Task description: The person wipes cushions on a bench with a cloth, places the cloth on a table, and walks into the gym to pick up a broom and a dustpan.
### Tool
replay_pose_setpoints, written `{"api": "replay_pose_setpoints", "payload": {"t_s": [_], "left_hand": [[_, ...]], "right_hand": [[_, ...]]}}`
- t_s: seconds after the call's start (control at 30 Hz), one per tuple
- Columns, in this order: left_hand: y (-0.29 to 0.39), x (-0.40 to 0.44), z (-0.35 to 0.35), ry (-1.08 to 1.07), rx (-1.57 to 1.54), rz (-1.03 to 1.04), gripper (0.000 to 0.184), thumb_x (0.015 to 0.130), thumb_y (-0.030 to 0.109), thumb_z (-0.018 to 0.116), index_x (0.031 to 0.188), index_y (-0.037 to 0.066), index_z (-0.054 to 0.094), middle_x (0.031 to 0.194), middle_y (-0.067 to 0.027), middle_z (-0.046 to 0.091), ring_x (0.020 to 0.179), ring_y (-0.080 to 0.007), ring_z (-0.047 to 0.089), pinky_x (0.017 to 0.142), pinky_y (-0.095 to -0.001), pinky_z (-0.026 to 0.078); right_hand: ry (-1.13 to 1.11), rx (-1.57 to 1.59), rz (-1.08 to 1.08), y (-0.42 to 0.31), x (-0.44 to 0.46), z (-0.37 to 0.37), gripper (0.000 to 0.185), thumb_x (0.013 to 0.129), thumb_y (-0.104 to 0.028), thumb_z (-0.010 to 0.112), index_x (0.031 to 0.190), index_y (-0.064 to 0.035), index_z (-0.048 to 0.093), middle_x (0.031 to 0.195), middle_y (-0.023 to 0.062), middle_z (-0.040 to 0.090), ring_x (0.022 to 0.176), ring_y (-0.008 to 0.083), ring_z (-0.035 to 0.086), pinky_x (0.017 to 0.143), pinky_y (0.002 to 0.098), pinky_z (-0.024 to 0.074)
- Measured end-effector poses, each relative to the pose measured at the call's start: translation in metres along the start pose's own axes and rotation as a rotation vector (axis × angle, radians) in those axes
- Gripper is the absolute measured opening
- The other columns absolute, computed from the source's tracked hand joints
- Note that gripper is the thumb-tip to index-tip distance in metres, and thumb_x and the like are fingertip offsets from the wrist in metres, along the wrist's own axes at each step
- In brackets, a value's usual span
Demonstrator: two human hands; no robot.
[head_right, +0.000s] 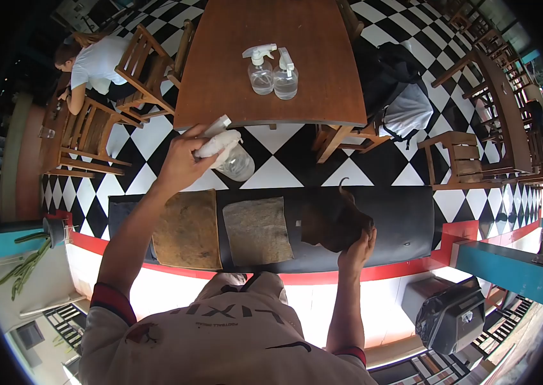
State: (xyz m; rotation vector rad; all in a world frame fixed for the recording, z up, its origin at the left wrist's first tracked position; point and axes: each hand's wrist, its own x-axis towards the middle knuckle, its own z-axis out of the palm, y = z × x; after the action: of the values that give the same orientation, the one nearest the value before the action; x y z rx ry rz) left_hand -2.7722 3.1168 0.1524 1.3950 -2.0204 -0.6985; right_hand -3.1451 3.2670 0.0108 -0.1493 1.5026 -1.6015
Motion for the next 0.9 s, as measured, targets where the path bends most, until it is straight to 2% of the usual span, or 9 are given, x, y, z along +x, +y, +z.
{"api": "replay_pose_setpoints", "payload": {"t_s": [0.1, 0.17, 0.3, 0.37, 0.57, 0.63, 0.7, 0.8, 0.9], "left_hand": [[-0.027, 0.049, 0.003, 0.077, 0.118, 0.079, 0.019, 0.081, 0.008, 0.070, 0.095, -0.005, 0.069, 0.111, -0.0151, 0.065, 0.091, -0.0277, 0.067, 0.078, -0.0326, 0.050], [-0.045, 0.081, 0.008, 0.114, 0.175, -0.016, 0.022, 0.082, 0.014, 0.070, 0.094, -0.005, 0.069, 0.109, -0.0152, 0.065, 0.087, -0.0317, 0.067, 0.077, -0.0355, 0.051], [-0.068, 0.127, 0.020, 0.206, 0.308, -0.031, 0.027, 0.082, 0.023, 0.070, 0.092, -0.002, 0.070, 0.108, -0.0148, 0.065, 0.088, -0.0367, 0.065, 0.078, -0.0411, 0.051], [-0.109, 0.147, 0.038, 0.252, 0.287, -0.016, 0.028, 0.081, 0.026, 0.070, 0.090, 0.000, 0.071, 0.110, -0.0144, 0.065, 0.091, -0.0380, 0.065, 0.081, -0.0439, 0.051], [-0.131, 0.170, 0.066, 0.261, 0.337, 0.001, 0.033, 0.083, 0.030, 0.069, 0.097, 0.000, 0.070, 0.107, -0.0188, 0.066, 0.089, -0.0387, 0.067, 0.078, -0.0463, 0.052], [-0.106, 0.166, 0.064, 0.214, 0.254, -0.133, 0.036, 0.083, 0.032, 0.069, 0.100, 0.000, 0.070, 0.120, -0.0212, 0.061, 0.105, -0.0371, 0.063, 0.087, -0.0443, 0.050], [-0.113, 0.167, 0.069, 0.358, 0.492, -0.053, 0.036, 0.084, 0.031, 0.068, 0.103, 0.000, 0.069, 0.131, -0.0202, 0.054, 0.117, -0.0354, 0.055, 0.095, -0.0432, 0.046], [-0.089, 0.139, 0.056, 0.517, 0.592, 0.083, 0.036, 0.086, 0.027, 0.066, 0.106, -0.003, 0.068, 0.140, -0.0182, 0.047, 0.129, -0.0344, 0.045, 0.104, -0.0434, 0.039], [-0.022, 0.091, 0.043, 0.536, 0.372, 0.187, 0.035, 0.088, 0.024, 0.063, 0.108, -0.004, 0.066, 0.138, -0.0169, 0.049, 0.128, -0.0355, 0.044, 0.104, -0.0449, 0.038]], "right_hand": [[0.004, -0.015, -0.099, 0.003, -0.002, -0.036, 0.026, 0.097, -0.016, 0.046, 0.118, -0.0056, 0.055, 0.116, 0.0082, 0.058, 0.108, 0.0208, 0.056, 0.095, 0.0342, 0.0456], [0.050, 0.027, -0.158, -0.009, -0.017, -0.034, 0.024, 0.097, -0.016, 0.045, 0.116, -0.0060, 0.056, 0.116, 0.0065, 0.057, 0.109, 0.0194, 0.054, 0.096, 0.0345, 0.0436], [0.076, -0.081, -0.245, -0.012, -0.017, -0.056, 0.015, 0.097, -0.016, 0.042, 0.101, -0.0072, 0.053, 0.096, 0.0024, 0.050, 0.094, 0.0155, 0.050, 0.089, 0.0324, 0.0404], [0.003, -0.056, -0.227, -0.012, -0.017, -0.066, 0.018, 0.097, -0.015, 0.039, 0.104, -0.0048, 0.052, 0.101, 0.0065, 0.053, 0.099, 0.0177, 0.054, 0.090, 0.0333, 0.0428], [0.179, 0.022, -0.202, -0.019, -0.031, -0.080, 0.021, 0.098, -0.012, 0.038, 0.107, -0.0021, 0.054, 0.103, 0.0072, 0.057, 0.098, 0.0167, 0.055, 0.089, 0.0304, 0.0449], [0.176, 0.043, -0.190, -0.017, -0.035, -0.084, 0.022, 0.098, -0.012, 0.038, 0.107, -0.0010, 0.055, 0.105, 0.0091, 0.059, 0.097, 0.0183, 0.058, 0.089, 0.0316, 0.0473], [0.152, 0.106, -0.152, -0.022, -0.044, -0.083, 0.017, 0.096, -0.007, 0.041, 0.105, -0.0024, 0.054, 0.104, 0.0086, 0.058, 0.095, 0.0149, 0.055, 0.082, 0.0280, 0.0446], [0.088, -0.037, -0.152, -0.009, -0.044, -0.099, 0.013, 0.093, -0.009, 0.047, 0.103, -0.0021, 0.052, 0.094, 0.0093, 0.060, 0.090, 0.0154, 0.057, 0.075, 0.0290, 0.0461], [-0.003, -0.676, -0.339, -0.024, -0.061, -0.096, 0.019, 0.088, -0.011, 0.055, 0.104, -0.0018, 0.049, 0.078, 0.0100, 0.061, 0.073, 0.0163, 0.059, 0.064, 0.0319, 0.0470]]}}
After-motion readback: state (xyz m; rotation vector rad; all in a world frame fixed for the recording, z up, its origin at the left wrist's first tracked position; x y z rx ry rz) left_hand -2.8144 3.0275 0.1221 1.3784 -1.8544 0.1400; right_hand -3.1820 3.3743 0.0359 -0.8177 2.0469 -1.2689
